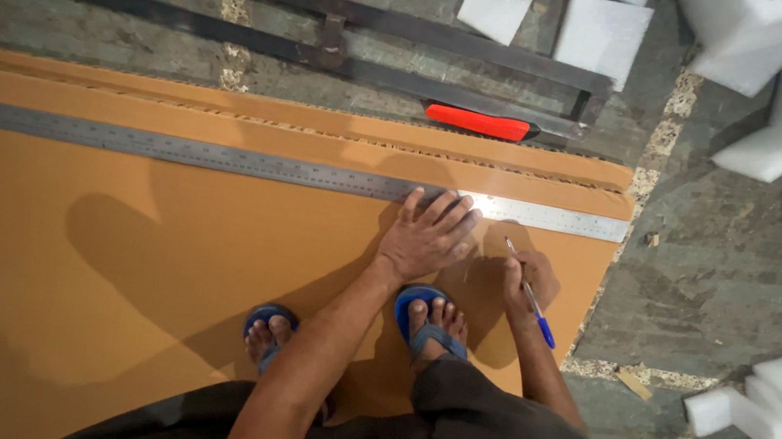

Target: The person uses a pen and a long metal ruler to mark lines across large cardboard sheets on the floor.

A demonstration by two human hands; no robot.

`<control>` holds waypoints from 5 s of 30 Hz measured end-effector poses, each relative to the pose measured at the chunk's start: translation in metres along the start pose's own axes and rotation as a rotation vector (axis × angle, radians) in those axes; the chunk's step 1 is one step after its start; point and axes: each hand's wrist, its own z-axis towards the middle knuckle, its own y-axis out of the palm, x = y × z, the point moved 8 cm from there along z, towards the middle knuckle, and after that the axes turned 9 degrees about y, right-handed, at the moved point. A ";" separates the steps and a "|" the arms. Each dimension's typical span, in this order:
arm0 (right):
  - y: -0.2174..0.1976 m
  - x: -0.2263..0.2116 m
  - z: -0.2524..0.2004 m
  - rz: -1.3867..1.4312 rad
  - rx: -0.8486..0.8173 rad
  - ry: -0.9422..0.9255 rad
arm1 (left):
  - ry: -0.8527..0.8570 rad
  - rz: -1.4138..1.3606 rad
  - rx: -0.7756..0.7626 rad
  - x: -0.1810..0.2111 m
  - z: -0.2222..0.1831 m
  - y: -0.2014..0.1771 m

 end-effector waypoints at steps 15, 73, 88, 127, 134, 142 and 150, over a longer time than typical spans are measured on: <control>0.018 0.003 0.023 -0.067 0.083 0.039 | -0.004 0.014 0.020 -0.001 0.001 -0.006; 0.024 -0.074 0.032 0.035 -0.038 -0.215 | -0.373 0.110 0.079 -0.129 -0.132 -0.069; 0.148 -0.149 0.028 0.068 -0.385 -0.612 | -0.356 0.063 0.153 -0.135 -0.133 -0.075; 0.147 -0.146 0.037 -0.018 -0.412 -0.546 | -0.344 0.047 0.141 -0.136 -0.137 -0.067; 0.143 -0.151 0.030 -0.057 -0.378 -0.551 | -0.272 0.032 0.010 -0.138 -0.137 -0.057; 0.142 -0.172 0.027 -0.165 -0.489 -0.689 | 0.017 0.092 -0.531 -0.254 -0.204 -0.168; 0.148 -0.196 0.036 -0.359 -0.564 -0.790 | -0.194 0.166 -0.424 -0.263 -0.242 -0.175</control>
